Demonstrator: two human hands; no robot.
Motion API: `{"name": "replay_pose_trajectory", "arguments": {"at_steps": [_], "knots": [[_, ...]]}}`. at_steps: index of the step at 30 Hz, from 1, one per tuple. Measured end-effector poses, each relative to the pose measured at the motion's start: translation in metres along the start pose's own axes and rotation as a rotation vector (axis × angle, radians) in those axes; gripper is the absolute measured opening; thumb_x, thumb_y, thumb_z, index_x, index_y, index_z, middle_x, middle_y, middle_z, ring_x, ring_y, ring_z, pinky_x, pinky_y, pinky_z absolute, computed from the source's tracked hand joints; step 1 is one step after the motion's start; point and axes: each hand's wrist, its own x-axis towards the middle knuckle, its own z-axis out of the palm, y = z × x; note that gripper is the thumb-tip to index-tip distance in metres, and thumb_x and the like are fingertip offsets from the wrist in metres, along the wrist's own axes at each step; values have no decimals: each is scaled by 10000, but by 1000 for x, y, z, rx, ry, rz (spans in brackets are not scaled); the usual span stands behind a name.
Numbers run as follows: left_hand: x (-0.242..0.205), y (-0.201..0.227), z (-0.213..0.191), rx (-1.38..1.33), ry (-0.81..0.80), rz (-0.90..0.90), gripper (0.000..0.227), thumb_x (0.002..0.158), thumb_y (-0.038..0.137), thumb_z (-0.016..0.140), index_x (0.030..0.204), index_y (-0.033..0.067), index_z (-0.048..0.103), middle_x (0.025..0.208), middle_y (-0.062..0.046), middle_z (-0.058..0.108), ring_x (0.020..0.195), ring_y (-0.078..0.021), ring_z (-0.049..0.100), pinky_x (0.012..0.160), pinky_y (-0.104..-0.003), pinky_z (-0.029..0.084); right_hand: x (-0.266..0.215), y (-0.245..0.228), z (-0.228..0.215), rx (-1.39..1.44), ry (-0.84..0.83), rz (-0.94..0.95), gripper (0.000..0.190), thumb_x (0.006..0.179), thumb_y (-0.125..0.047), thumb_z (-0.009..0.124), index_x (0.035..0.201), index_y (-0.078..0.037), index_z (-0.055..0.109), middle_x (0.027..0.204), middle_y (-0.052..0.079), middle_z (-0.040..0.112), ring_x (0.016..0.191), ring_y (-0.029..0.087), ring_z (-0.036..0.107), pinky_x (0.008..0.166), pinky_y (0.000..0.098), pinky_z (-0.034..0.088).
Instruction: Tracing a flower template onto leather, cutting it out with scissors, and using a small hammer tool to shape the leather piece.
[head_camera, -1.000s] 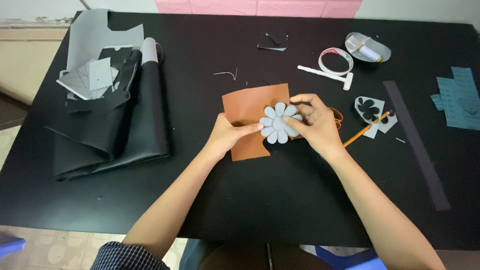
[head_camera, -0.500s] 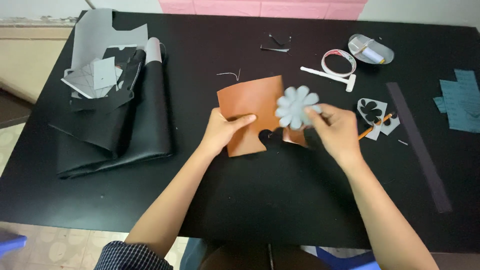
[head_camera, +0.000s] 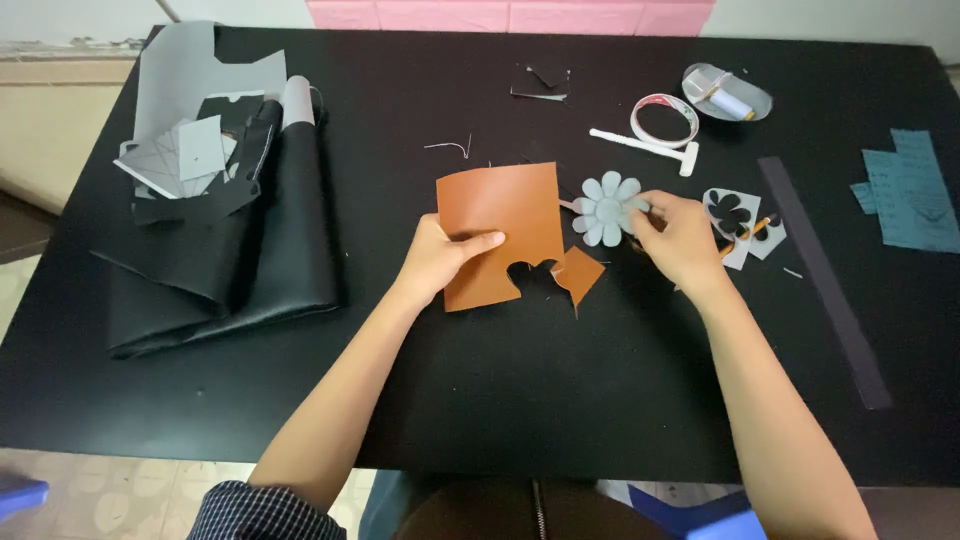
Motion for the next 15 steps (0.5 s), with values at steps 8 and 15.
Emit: {"name": "replay_pose_trajectory", "arguments": {"at_steps": [8, 15], "knots": [[4, 0, 4, 57, 62, -7, 420, 768, 270, 867, 1127, 84, 754, 1083, -96, 775, 1029, -222, 728, 871, -382, 568, -6, 4, -48, -73, 214, -129, 317, 1121, -34, 420, 1091, -16, 736, 952, 170, 719, 865, 284, 685, 824, 396, 549], [5, 3, 6, 298, 206, -38, 341, 898, 373, 677, 1095, 97, 719, 1049, -53, 762, 972, -240, 744, 765, -322, 579, -23, 3, -102, -370, -7, 219, 357, 1020, 6, 530, 1297, -133, 708, 1347, 196, 597, 1094, 310, 588, 940, 475, 457]]}}
